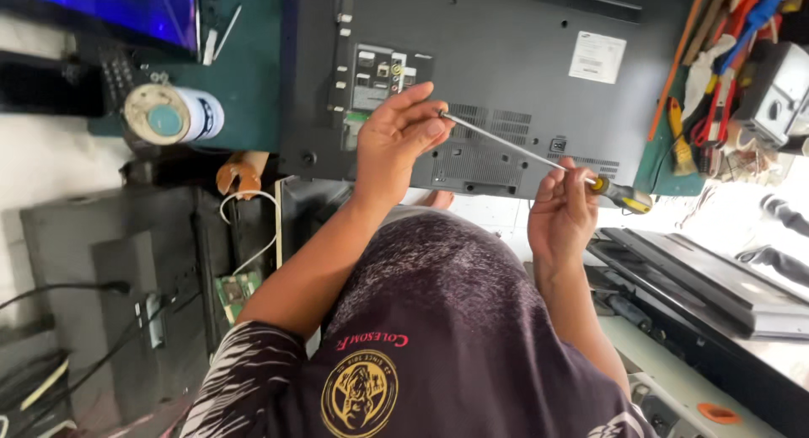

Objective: The person uses a screwdriver to remove screws from the back panel of a television. They systematically unscrew fasteners from various locations on the casing and place them on the workbench.

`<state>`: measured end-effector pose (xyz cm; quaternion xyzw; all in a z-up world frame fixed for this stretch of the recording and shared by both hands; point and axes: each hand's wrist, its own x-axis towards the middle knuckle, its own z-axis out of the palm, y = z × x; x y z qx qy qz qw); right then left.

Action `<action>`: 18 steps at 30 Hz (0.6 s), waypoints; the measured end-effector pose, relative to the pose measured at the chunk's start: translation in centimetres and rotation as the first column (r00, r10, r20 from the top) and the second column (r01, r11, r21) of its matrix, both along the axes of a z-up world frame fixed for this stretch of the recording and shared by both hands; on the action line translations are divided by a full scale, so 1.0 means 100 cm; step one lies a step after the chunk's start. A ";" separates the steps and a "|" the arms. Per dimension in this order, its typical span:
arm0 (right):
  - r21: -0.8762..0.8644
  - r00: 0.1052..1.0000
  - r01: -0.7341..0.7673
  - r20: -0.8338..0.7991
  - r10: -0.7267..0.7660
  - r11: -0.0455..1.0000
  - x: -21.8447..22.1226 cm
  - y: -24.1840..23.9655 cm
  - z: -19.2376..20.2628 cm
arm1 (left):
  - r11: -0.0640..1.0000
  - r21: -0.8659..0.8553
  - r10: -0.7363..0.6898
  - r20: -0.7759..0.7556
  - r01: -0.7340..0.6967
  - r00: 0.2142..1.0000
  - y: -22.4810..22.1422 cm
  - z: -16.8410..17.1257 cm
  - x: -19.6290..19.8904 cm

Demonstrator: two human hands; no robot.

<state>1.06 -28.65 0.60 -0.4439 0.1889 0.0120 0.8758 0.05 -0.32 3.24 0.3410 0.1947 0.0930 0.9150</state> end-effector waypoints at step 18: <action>-0.329 0.967 0.234 0.176 -0.184 0.915 -0.001 -0.088 0.023 | -0.239 0.925 -0.185 -0.341 0.294 0.922 0.004 -0.098 -0.059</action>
